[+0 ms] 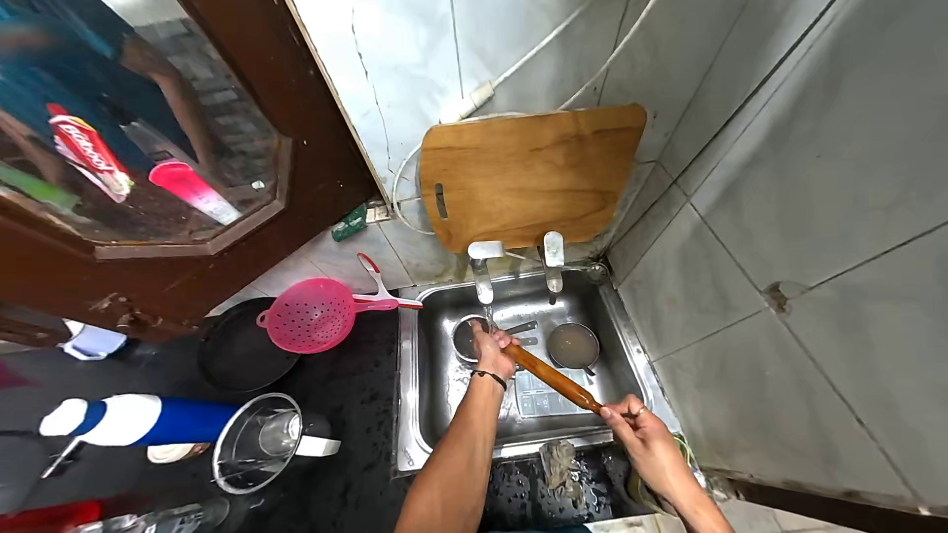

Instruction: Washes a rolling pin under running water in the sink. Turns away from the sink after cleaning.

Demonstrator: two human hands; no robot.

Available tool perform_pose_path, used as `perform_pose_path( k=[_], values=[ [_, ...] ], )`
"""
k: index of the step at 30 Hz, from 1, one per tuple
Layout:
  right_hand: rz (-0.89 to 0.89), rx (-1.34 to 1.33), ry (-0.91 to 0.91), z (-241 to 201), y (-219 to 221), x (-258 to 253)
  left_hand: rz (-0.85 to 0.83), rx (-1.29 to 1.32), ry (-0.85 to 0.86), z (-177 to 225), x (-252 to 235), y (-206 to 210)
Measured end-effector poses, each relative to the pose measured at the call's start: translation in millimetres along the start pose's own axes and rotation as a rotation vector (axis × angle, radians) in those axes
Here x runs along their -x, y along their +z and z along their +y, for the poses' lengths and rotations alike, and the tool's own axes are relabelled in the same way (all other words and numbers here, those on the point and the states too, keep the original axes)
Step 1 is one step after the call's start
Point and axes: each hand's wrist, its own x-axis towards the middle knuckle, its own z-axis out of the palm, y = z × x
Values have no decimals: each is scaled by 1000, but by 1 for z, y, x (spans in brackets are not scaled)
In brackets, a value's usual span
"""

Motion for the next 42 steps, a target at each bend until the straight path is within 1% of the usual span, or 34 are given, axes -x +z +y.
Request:
perform_pose_path(
  k=[2,4,8,12,15,20,23,28,32,34,35,37,40,42],
  values=[
    [-29,-128,169,-8,-8,-2,-180,2,16,-5,15,-7],
    [-42,-292,316,-17,-16,-4,-276,-40,98,-10,26,-15],
    [-67,-483,474,-34,-24,-8,-312,-3,250,-16,30,-25],
    [-90,-551,549,-41,-23,-14,-331,-50,314,-19,35,-30],
    [-108,-531,550,-50,-16,-21,-314,-72,234,-25,40,-33],
    [-185,-419,472,-46,-2,-20,-169,70,174,-23,40,-31],
    [-200,-361,438,-44,14,-11,-155,104,128,-17,37,-24],
    [-157,-296,356,-42,24,4,-139,123,2,-11,38,-15],
    [-101,-249,326,-42,18,12,-80,75,-71,-13,26,-15],
    [-76,-247,333,-39,6,12,-131,75,-65,-11,27,-17],
    [-68,-253,342,-37,-1,13,-182,96,-49,-8,29,-20],
    [-64,-278,357,-33,-14,16,-225,100,-5,-3,31,-23],
    [-67,-335,369,-34,-27,19,-226,-102,100,-3,33,-27],
    [-75,-287,341,-40,-29,18,-153,-227,201,-5,36,-32]
  ],
)
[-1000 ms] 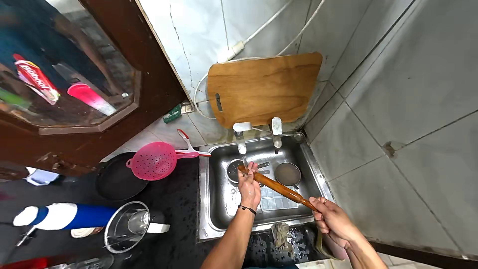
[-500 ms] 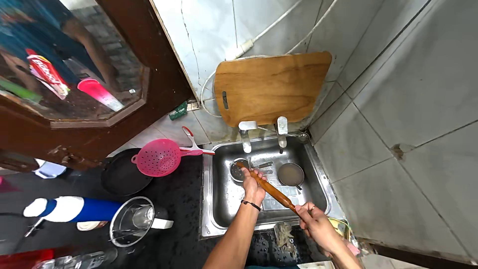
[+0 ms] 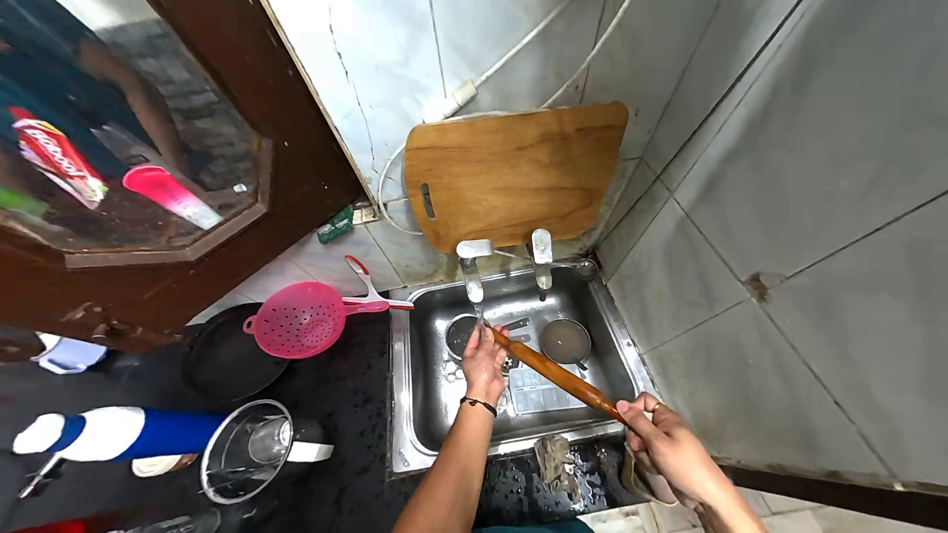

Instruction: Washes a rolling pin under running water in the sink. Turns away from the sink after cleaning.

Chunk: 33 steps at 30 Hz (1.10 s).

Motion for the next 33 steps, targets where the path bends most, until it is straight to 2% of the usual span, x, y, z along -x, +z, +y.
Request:
perform_pose_path(
  k=[3,5,9,16,20,26,30,33],
  values=[
    [-11,98,-59,-6,3,-1,138,-41,97,-5,-1,-3],
    [-14,73,-95,-3,0,-4,213,-13,134,-2,-3,-3],
    [-18,7,-109,6,-10,-5,252,99,151,2,3,2],
    [-27,-82,-72,-3,-10,-28,87,286,80,-7,-2,7],
    [-55,-130,-74,-9,16,-53,50,264,130,-4,-9,5],
    [-118,-204,-77,-5,61,-103,41,165,108,15,-22,-6],
    [-128,-246,-94,-6,98,-129,-21,32,47,8,-15,-3],
    [-147,-233,-46,-15,111,-134,-55,26,-27,4,-12,-5]
  ],
)
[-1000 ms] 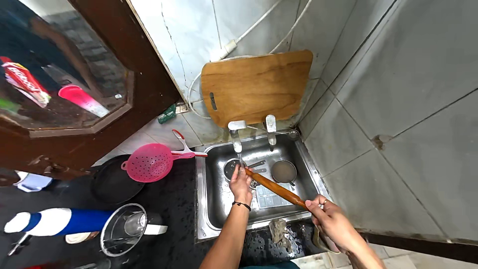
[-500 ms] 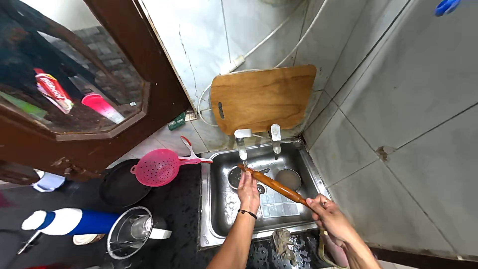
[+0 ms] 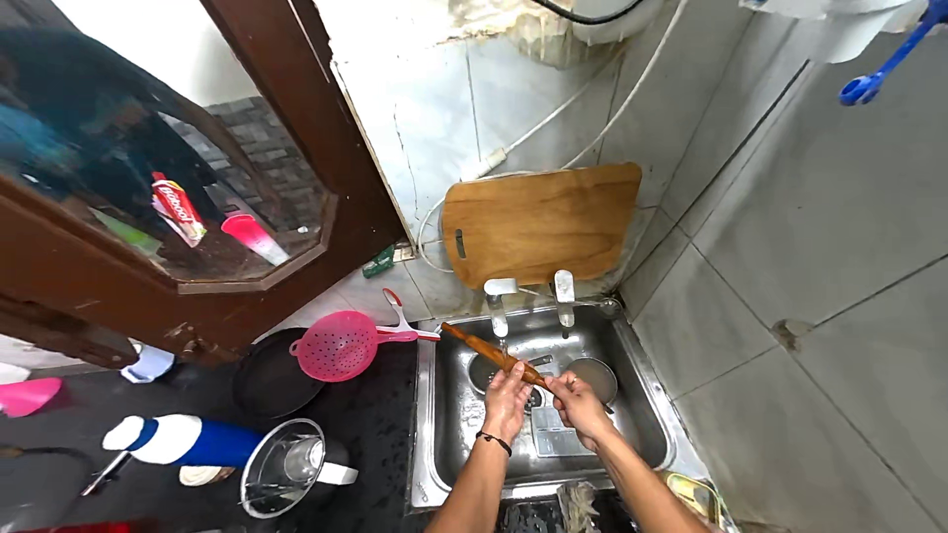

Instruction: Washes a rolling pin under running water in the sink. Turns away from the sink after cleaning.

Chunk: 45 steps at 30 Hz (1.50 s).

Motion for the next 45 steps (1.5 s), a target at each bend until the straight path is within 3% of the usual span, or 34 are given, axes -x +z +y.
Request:
perform_pose_path(
  k=[7,12,14,20,23,27,32,39,45],
  values=[
    [-42,-88,173,-13,-15,35,77,269,83,33,-27,-17],
    [10,-182,248,-17,-8,35,-19,182,-7,-14,10,2],
    [13,-76,167,-14,-10,33,-7,152,-44,-17,13,3],
    [47,612,-389,6,-40,47,89,49,93,38,-19,-14],
    [118,714,-595,16,-42,60,75,79,137,56,-24,-14],
    [244,735,-754,30,-33,52,92,118,101,42,-9,-2],
    [252,687,-792,41,-4,20,68,-7,40,5,13,10],
    [86,649,-869,46,11,-27,30,-191,-25,22,15,-7],
    [-51,445,-582,20,30,-44,33,-282,113,45,2,-16]
  ],
)
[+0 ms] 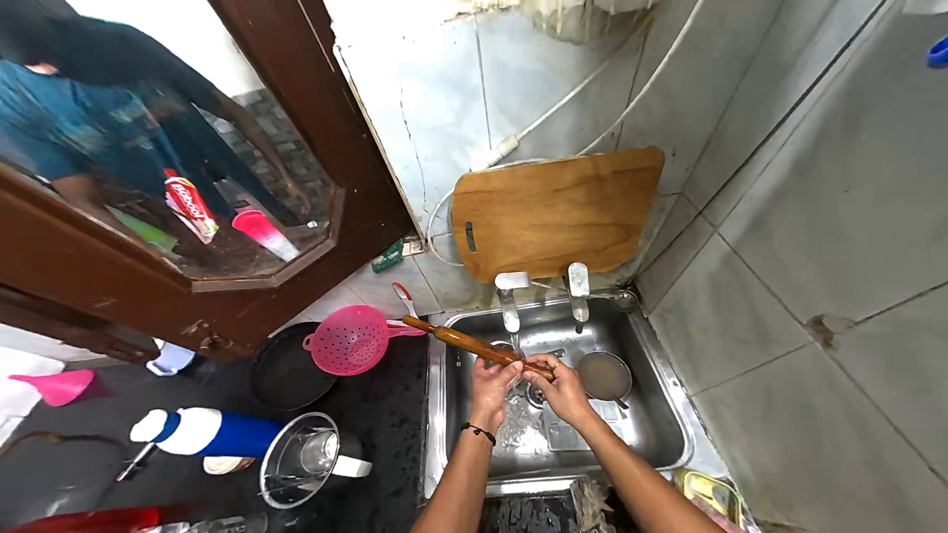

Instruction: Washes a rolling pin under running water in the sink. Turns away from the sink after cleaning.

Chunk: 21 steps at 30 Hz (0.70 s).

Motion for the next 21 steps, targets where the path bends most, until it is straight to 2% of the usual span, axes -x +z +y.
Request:
perform_pose_path(
  k=[3,5,7,11,14,21],
  values=[
    [-56,-184,146,-5,1,-4,-29,3,36,2,-4,-4],
    [-73,-285,207,-4,-5,-6,35,70,38,4,-8,-8],
    [-71,-312,236,3,-18,-5,107,146,62,13,-15,-22],
    [-51,-393,265,24,-43,9,27,108,109,45,-30,-57],
    [-85,-433,268,24,-53,16,50,119,105,64,-30,-71],
    [-93,-493,345,17,-51,10,153,67,94,89,-1,-102]
  ],
)
